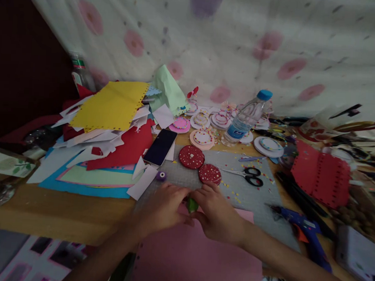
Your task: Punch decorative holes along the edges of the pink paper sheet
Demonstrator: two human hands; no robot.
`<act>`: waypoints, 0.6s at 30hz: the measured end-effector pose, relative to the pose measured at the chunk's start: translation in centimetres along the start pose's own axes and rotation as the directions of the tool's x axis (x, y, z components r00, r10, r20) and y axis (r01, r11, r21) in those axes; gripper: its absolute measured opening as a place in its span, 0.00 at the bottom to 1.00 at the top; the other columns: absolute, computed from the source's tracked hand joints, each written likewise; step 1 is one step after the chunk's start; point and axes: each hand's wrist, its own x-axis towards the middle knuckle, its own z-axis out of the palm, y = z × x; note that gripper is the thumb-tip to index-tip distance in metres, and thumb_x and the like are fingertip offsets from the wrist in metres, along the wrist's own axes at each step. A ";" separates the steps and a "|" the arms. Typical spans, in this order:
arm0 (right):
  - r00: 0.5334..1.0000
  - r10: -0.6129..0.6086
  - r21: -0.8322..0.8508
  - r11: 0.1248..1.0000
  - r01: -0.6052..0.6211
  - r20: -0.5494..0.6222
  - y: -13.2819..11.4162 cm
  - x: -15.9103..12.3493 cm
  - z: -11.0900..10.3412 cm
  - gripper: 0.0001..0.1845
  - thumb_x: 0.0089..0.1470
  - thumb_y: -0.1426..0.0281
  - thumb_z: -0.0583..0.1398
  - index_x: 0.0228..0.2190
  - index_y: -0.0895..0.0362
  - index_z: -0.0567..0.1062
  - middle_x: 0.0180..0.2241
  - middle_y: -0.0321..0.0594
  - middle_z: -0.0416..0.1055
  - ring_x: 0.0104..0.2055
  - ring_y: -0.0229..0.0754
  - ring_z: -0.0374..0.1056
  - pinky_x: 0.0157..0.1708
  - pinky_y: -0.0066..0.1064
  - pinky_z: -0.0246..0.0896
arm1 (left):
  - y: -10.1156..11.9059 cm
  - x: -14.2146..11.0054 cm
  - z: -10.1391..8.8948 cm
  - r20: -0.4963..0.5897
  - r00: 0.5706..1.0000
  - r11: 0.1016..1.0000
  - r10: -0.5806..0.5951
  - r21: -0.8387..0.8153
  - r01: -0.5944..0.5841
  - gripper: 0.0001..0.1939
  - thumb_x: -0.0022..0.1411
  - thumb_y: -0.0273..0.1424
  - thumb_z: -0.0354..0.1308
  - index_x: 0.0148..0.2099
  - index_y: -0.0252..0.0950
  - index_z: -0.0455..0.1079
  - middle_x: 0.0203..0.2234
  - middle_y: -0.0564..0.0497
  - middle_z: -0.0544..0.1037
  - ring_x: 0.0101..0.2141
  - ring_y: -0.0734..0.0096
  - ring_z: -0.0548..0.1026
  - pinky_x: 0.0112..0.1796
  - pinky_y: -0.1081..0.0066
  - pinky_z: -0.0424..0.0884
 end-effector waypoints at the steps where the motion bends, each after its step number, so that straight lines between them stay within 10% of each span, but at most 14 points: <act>1: 1.000 0.010 0.002 1.000 -0.010 0.008 0.0 -0.2 -0.2 0.07 0.49 0.73 0.60 0.34 0.59 0.74 0.33 0.44 0.73 0.39 0.48 0.64 0.50 0.42 0.51 | -0.2 -0.1 -0.3 0.023 1.000 1.000 -0.007 0.022 0.007 0.07 0.54 0.32 0.65 0.37 0.37 0.74 0.32 0.50 0.80 0.36 0.61 0.75 0.39 0.67 0.63; 18: 1.000 0.020 0.041 0.999 -0.021 0.021 -0.1 -0.8 -1.0 0.10 0.51 0.71 0.62 0.38 0.60 0.75 0.36 0.46 0.73 0.43 0.50 0.63 0.46 0.40 0.52 | -0.7 -1.1 -1.5 0.018 0.997 0.995 -0.073 0.065 0.072 0.08 0.58 0.27 0.58 0.27 0.37 0.75 0.25 0.50 0.78 0.34 0.64 0.74 0.36 0.69 0.62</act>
